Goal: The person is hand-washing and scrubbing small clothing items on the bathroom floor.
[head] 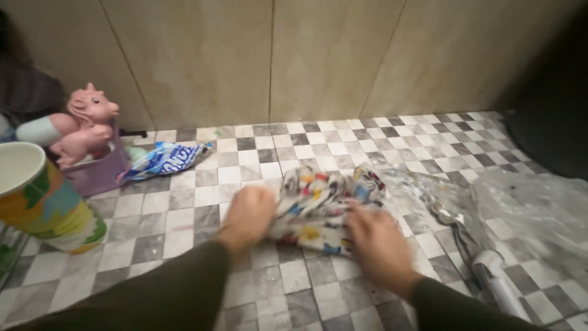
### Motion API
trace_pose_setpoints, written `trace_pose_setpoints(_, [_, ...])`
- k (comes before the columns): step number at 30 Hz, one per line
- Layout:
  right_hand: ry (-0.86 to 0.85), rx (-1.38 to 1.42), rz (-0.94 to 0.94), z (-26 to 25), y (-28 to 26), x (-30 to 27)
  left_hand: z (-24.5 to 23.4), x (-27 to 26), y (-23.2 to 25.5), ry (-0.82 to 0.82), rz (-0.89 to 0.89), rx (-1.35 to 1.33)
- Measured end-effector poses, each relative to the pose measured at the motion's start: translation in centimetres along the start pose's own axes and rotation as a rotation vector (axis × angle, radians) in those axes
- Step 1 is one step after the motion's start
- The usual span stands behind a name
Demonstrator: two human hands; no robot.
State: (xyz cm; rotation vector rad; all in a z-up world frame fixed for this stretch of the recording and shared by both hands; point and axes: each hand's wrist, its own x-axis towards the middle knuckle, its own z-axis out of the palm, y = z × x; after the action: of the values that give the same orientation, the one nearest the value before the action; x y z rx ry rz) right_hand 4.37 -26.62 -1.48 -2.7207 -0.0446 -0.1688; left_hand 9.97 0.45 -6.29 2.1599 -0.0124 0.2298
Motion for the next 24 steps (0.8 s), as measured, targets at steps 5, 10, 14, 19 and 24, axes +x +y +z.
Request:
trace_pose_setpoints(5, [0.082,-0.101,0.224,-0.8,7.9,2.2,-4.5,-5.4,5.0,-0.1,-0.129,0.23])
trace_pose_setpoints(10, [0.153,0.048,0.065,0.3,4.0,3.2,-5.8,-9.4,5.5,-0.212,0.173,0.252])
trace_pose_setpoints(14, [-0.061,0.213,-0.281,2.6,-1.6,1.0,-4.9,-10.6,5.2,-0.141,0.305,0.325])
trace_pose_setpoints(19, [-0.065,-0.049,-0.11,-2.3,-0.1,2.9,-5.8,-9.5,5.0,-0.338,-0.097,0.292])
trace_pose_setpoints(24, [0.118,0.079,-0.334,0.6,-1.6,5.5,-4.3,-9.1,0.7,0.325,0.11,0.207])
